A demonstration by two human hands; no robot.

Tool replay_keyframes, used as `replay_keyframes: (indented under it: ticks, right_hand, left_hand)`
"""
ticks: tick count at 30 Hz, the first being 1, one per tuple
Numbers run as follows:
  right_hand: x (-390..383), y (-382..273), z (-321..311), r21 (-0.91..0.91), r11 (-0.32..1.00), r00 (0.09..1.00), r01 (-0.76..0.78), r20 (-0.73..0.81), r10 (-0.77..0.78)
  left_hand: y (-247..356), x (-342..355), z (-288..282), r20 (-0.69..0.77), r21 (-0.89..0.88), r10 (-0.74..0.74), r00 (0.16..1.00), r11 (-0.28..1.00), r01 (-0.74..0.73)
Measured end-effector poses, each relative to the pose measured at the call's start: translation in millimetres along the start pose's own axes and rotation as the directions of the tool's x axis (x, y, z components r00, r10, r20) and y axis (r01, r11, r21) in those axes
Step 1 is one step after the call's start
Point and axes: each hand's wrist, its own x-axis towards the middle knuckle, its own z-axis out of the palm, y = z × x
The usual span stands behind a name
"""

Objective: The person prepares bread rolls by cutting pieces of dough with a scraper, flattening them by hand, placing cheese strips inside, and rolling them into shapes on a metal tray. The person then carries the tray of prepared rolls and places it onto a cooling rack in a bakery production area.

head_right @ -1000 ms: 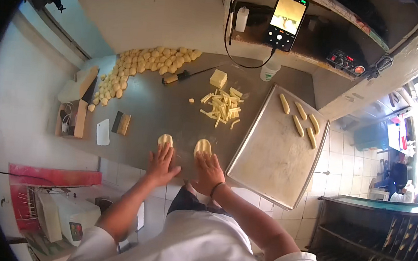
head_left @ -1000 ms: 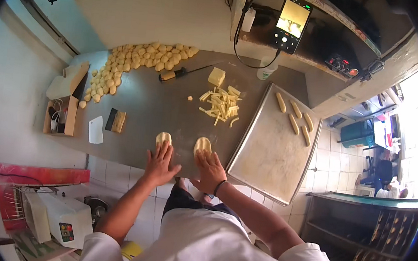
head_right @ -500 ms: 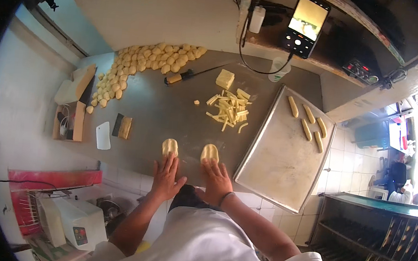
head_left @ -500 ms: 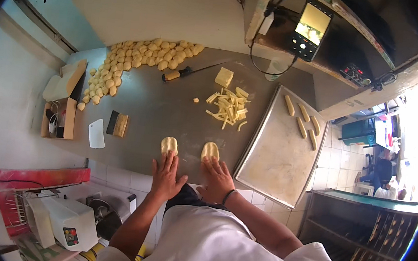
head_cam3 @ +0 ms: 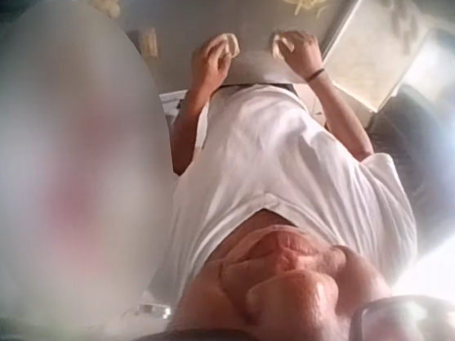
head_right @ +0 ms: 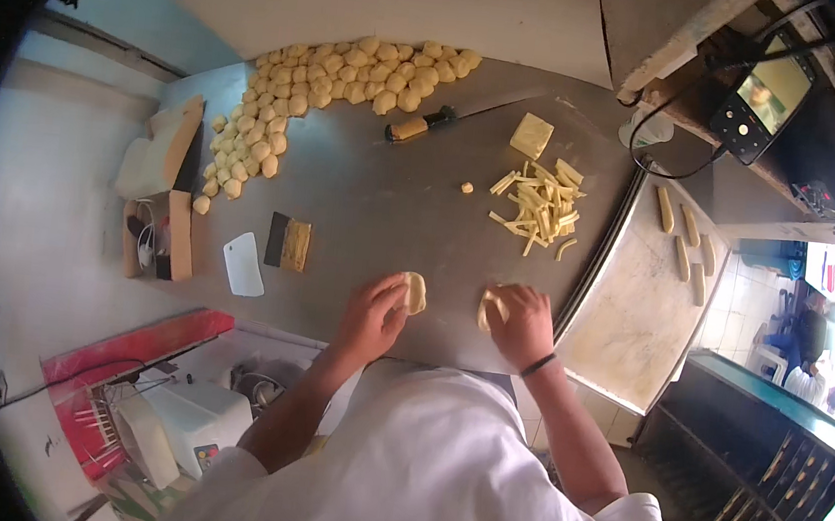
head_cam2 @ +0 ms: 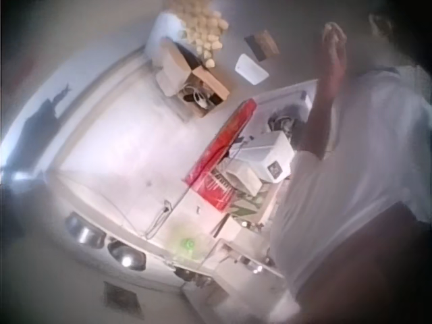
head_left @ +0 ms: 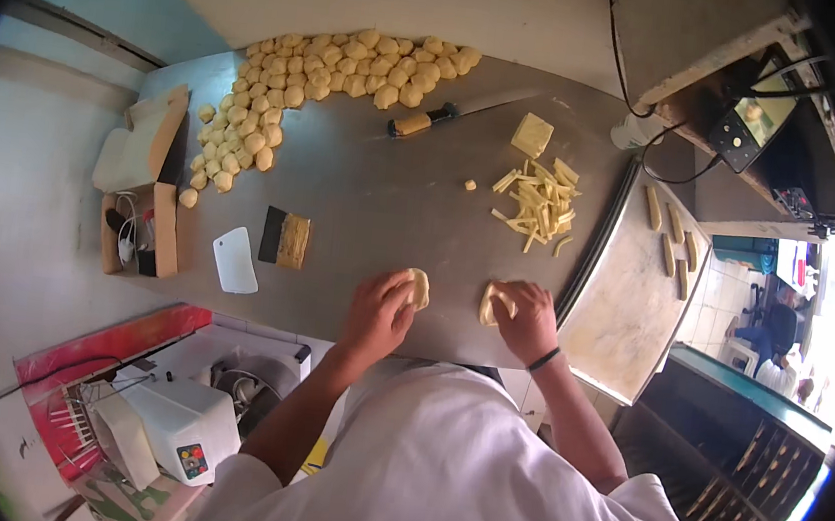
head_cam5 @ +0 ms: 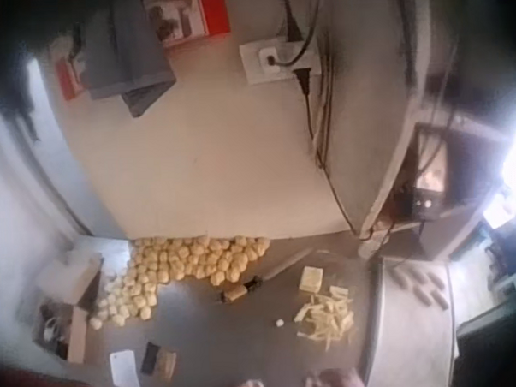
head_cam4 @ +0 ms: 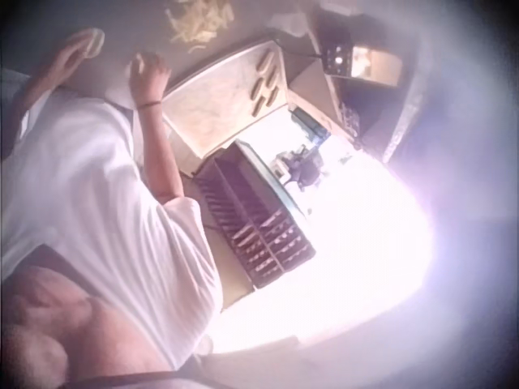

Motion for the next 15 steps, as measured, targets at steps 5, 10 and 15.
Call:
replay_keyframes:
  ticks: [5, 10, 15]
  right_hand:
    - [67, 16, 4, -0.135, 0.988, 0.990, -0.069, -0.129, 0.052]
    - [133, 40, -1, -0.245, 0.955, 0.948, -0.166, -0.306, 0.086]
    - [153, 42, -1, -0.187, 0.939, 0.916, -0.288, -0.340, 0.213]
  left_hand:
    - [-25, 86, 2, 0.076, -0.105, 0.139, 0.987, 0.986, -0.130]
    - [-4, 182, 27, 0.116, -0.051, 0.211, 0.971, 0.977, -0.207]
    - [16, 241, 78, 0.147, 0.196, 0.215, 0.966, 0.950, -0.241]
